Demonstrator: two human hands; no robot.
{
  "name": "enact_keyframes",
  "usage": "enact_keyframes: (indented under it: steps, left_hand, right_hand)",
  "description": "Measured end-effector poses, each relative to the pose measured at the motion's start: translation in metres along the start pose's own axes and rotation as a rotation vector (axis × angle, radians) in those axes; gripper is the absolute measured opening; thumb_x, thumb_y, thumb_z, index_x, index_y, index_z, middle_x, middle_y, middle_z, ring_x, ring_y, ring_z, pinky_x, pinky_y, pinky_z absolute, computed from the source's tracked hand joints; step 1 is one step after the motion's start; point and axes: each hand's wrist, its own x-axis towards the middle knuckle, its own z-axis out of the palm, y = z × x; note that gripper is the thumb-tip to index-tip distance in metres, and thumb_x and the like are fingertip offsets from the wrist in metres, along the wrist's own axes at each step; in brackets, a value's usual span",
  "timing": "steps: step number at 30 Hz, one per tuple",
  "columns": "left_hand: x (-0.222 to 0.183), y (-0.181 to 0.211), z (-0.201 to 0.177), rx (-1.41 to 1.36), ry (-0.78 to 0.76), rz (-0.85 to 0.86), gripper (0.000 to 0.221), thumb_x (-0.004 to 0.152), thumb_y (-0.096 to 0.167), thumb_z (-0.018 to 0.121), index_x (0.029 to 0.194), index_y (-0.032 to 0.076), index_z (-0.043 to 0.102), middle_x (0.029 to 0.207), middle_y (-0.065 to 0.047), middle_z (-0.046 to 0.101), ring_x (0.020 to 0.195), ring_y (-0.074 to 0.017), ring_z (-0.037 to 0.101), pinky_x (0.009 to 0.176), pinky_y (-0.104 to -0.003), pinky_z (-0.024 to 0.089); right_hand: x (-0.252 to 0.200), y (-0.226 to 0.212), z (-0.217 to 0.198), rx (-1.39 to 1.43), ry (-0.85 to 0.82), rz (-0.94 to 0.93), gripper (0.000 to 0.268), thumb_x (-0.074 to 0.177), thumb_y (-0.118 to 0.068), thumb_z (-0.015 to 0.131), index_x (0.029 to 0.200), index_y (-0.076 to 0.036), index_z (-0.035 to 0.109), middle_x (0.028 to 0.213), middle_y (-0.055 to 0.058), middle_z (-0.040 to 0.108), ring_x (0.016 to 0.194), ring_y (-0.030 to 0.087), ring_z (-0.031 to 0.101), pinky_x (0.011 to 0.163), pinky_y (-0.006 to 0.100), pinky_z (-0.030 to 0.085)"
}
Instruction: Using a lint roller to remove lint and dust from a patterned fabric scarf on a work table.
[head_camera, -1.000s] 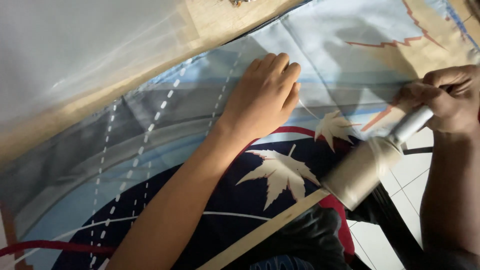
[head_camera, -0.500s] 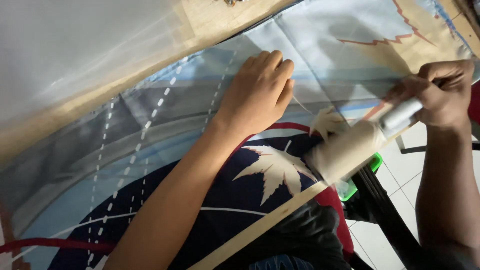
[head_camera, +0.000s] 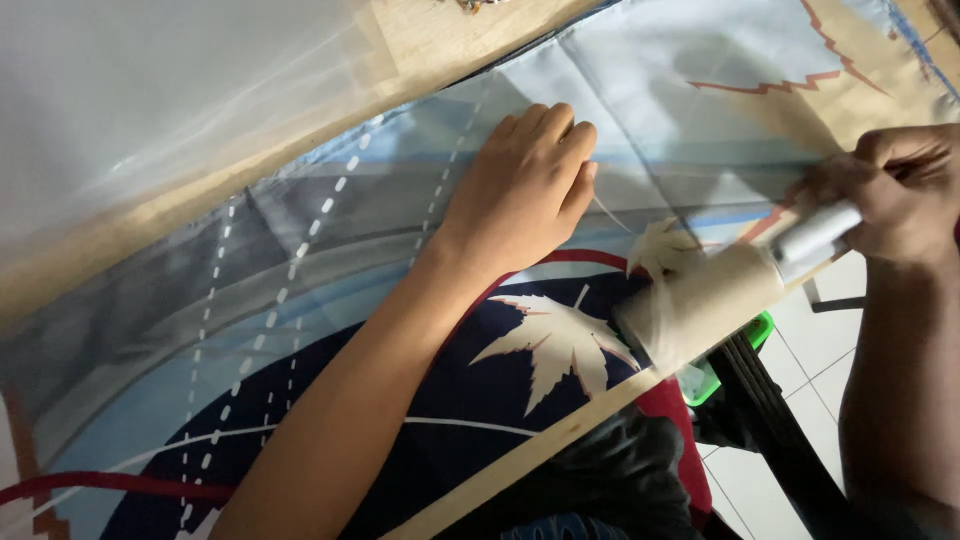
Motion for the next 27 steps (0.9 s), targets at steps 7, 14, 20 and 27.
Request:
enact_keyframes:
  steps: [7, 14, 20, 27]
  left_hand:
    - [0.0, 0.001, -0.002, -0.016, -0.006, -0.009, 0.01, 0.074, 0.006, 0.047, 0.067, 0.004, 0.04, 0.066, -0.007, 0.04, 0.06, -0.022, 0.041, 0.055, -0.033, 0.036]
    - [0.001, 0.0, -0.003, -0.017, -0.024, -0.004, 0.01, 0.074, 0.006, 0.047, 0.067, 0.004, 0.04, 0.067, -0.008, 0.04, 0.061, -0.0222, 0.041, 0.056, -0.033, 0.036]
    - [0.0, 0.0, -0.003, -0.026, -0.008, -0.002, 0.011, 0.075, 0.006, 0.046, 0.066, 0.005, 0.038, 0.066, -0.007, 0.039, 0.06, -0.0214, 0.04, 0.055, -0.033, 0.036]
    - [0.001, 0.001, -0.003, -0.021, -0.007, -0.013, 0.01, 0.074, 0.006, 0.046, 0.066, 0.004, 0.04, 0.065, -0.008, 0.04, 0.059, -0.0218, 0.04, 0.055, -0.033, 0.036]
  right_hand:
    - [-0.001, -0.001, 0.0, 0.005, 0.018, 0.032, 0.035, 0.082, 0.003, 0.042, 0.051, -0.004, 0.029, 0.058, 0.012, 0.04, 0.053, 0.02, 0.048, 0.039, 0.027, 0.04]
    - [0.003, -0.012, 0.016, -0.095, 0.005, -0.168, 0.036, 0.074, 0.012, 0.036, 0.045, -0.004, 0.022, 0.049, 0.015, 0.036, 0.048, 0.026, 0.046, 0.036, 0.028, 0.033]
    - [0.003, -0.007, 0.008, 0.045, 0.059, -0.065, 0.031, 0.076, 0.005, 0.034, 0.048, -0.003, 0.023, 0.041, 0.005, 0.018, 0.036, 0.017, 0.029, 0.035, 0.027, 0.023]
    - [0.001, 0.0, 0.002, 0.144, -0.008, -0.068, 0.032, 0.077, 0.01, 0.031, 0.049, -0.002, 0.021, 0.044, 0.01, 0.023, 0.039, 0.017, 0.028, 0.043, 0.029, 0.026]
